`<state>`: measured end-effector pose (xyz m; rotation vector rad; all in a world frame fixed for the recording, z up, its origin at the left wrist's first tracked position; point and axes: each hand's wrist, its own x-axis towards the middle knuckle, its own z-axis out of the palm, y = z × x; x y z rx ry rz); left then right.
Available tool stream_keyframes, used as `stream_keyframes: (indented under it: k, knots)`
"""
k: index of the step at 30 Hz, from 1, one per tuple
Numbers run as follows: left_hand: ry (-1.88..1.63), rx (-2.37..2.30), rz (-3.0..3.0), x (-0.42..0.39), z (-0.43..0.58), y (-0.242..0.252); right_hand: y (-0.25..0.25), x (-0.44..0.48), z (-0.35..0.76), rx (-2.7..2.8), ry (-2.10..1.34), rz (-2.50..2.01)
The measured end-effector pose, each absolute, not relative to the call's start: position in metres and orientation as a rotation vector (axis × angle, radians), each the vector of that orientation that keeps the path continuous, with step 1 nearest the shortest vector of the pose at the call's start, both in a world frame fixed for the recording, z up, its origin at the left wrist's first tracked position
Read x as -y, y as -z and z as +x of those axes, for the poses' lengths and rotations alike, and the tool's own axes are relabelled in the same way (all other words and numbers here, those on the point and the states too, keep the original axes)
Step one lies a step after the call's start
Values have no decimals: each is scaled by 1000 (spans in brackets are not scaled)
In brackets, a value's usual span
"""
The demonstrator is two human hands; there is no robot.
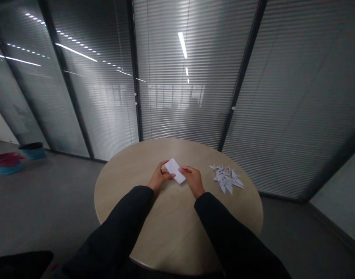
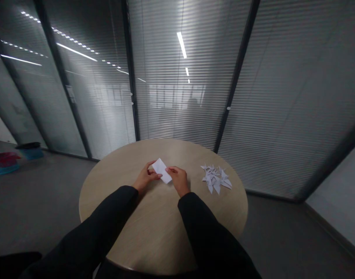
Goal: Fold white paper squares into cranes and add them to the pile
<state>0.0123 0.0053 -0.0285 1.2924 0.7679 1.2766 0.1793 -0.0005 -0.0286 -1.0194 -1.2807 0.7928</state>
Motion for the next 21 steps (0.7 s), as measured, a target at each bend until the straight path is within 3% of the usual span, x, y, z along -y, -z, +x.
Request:
stream_keyframes:
  k: [8, 21]
  knots:
    - [-1423, -824, 1175, -5, 3, 20, 29, 3, 175, 1251, -937, -977]
    - [-1273, -791, 1172, -7, 0, 21, 29, 3, 177, 1319, -962, -996]
